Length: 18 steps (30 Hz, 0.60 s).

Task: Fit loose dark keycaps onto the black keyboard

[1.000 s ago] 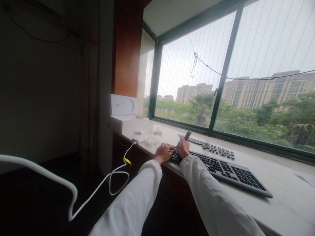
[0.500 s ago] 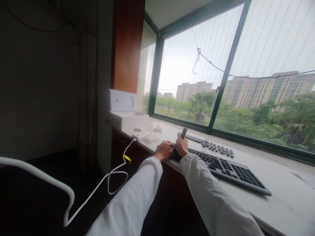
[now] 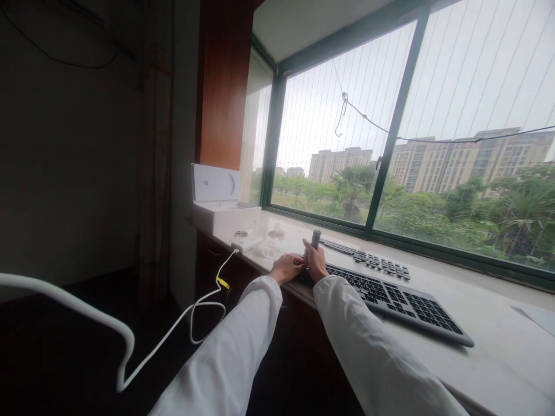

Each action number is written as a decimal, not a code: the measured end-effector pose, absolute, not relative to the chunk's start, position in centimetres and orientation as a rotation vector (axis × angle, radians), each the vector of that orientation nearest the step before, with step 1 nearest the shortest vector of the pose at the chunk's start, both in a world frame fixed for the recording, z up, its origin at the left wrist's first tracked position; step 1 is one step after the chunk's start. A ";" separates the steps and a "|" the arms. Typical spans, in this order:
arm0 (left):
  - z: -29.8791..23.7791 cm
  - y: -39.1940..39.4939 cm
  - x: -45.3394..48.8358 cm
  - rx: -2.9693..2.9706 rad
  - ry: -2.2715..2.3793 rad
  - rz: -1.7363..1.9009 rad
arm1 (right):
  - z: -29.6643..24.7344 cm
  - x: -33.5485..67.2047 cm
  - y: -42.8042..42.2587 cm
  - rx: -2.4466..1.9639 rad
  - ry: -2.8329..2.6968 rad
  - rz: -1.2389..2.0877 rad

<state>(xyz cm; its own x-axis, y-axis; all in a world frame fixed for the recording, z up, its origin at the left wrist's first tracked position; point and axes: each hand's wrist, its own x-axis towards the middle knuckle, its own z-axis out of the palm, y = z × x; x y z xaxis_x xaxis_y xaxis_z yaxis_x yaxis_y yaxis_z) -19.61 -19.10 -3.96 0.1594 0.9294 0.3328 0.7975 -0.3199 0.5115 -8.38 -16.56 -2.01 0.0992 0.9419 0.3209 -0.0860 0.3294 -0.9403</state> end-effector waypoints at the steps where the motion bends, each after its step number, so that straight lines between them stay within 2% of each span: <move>1: -4.0 -19.0 -19.7 2.218 1.677 0.903 | -2.0 -8.4 -16.6 -0.929 -1.229 0.930; 7: -4.4 -18.5 -19.8 2.232 1.640 0.954 | -2.0 -8.5 -16.9 -0.906 -1.311 0.886; 18: -4.3 -18.1 -20.1 2.333 1.493 0.903 | -2.0 -8.3 -17.2 -0.806 -1.377 1.010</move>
<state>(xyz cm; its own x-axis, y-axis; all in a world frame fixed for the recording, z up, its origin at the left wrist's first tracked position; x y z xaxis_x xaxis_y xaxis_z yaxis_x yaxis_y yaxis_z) -20.11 -18.10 -4.33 0.2919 0.8803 0.3739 0.7400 -0.4555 0.4949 -8.29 -17.18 -2.03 -0.0728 0.9166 0.3931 -0.0995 0.3855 -0.9173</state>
